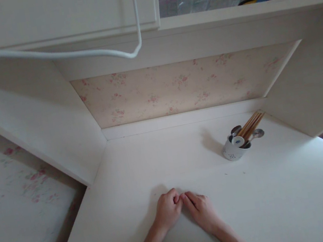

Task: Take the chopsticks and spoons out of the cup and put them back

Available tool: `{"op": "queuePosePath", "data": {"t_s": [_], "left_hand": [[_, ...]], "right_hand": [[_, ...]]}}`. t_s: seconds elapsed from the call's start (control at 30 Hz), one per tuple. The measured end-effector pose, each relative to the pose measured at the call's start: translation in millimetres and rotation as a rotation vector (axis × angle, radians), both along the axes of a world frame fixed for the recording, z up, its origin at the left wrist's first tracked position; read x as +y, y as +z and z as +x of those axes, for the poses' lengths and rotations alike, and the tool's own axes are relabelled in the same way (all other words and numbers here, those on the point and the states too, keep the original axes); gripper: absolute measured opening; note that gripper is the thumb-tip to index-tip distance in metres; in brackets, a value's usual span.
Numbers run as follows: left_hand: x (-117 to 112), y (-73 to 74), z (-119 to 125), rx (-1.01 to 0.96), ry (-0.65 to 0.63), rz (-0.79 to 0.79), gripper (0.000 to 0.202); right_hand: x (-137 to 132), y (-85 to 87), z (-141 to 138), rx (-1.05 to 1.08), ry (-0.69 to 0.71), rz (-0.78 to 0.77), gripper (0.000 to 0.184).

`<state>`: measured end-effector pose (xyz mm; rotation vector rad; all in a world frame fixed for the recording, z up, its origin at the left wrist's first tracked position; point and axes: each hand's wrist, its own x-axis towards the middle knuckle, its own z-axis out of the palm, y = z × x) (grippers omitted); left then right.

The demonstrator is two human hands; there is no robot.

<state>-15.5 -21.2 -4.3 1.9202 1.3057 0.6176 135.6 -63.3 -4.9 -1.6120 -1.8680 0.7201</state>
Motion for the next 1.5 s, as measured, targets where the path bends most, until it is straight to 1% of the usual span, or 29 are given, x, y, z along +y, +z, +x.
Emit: {"op": "queuePosePath", "data": {"t_s": [0.43,0.7,1.5], "left_hand": [[-0.7,0.5,0.8,0.003,0.004,-0.005,0.025],[-1.0,-1.4,0.5,0.008,0.005,0.009,0.026],[-3.4,3.1,0.4,0.003,0.006,-0.003,0.023]], "right_hand": [[-0.5,-0.2,0.0,0.010,0.002,0.010,0.042],[-0.1,1.2,-0.5,0.024,0.004,-0.009,0.044],[-1.9,1.8,0.1,0.011,0.016,0.013,0.042]]}}
